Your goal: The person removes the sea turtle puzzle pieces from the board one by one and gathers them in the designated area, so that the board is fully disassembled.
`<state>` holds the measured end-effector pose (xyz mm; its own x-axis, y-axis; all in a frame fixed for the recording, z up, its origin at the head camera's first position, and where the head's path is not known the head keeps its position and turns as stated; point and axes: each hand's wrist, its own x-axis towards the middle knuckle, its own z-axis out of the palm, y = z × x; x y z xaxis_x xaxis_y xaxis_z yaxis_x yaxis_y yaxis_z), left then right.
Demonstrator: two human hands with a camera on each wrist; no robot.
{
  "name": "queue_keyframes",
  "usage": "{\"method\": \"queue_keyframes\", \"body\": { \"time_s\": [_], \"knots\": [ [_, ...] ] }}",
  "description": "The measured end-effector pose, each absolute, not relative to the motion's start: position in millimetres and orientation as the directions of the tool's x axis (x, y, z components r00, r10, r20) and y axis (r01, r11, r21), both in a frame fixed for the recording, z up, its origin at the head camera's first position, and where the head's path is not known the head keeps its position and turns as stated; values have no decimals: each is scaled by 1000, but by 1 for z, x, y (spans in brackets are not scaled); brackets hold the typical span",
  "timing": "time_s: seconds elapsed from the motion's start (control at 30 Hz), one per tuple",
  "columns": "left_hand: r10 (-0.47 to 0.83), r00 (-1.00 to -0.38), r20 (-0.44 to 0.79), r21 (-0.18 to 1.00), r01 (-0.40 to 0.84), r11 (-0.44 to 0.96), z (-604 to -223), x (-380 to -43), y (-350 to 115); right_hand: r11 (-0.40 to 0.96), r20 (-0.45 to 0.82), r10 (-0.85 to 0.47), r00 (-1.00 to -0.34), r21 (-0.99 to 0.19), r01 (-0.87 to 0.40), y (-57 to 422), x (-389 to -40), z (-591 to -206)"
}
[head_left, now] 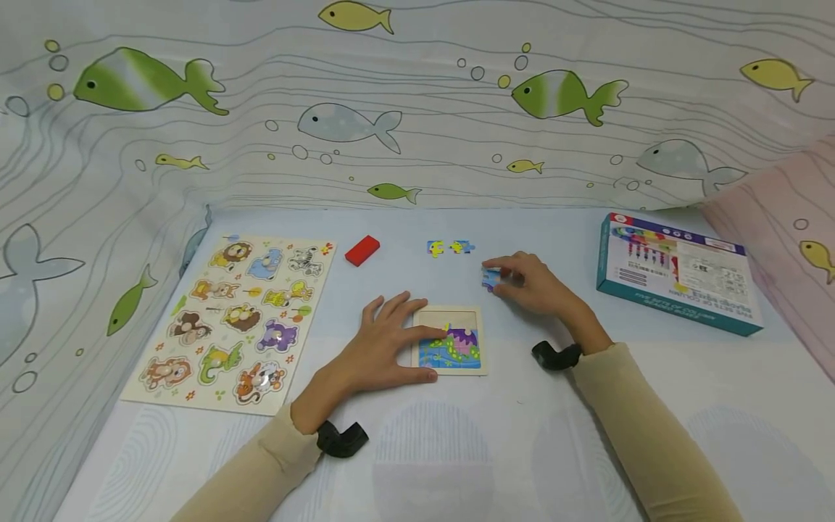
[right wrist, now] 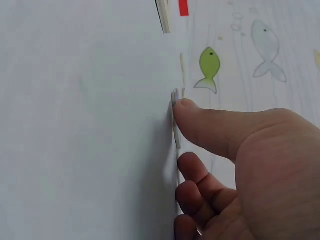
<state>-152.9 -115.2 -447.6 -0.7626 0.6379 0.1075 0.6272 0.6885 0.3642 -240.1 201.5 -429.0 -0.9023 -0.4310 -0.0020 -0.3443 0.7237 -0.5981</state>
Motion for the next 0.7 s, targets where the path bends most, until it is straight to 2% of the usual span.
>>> {"method": "queue_keyframes", "body": {
  "time_s": [0.17, 0.47, 0.7],
  "knots": [
    [638, -763, 103, 370, 625, 688, -448, -153, -116, 748, -31, -360, -932, -607, -268, 200, -241, -432],
    [639, -760, 114, 383, 628, 678, -450, -153, -117, 773, -6, -324, -946, -578, -262, 192, -244, -434],
    [636, -763, 114, 373, 626, 684, -451, -154, -117, 784, -62, -322, -945, -577, -229, 192, -254, -427]
  ]
}}
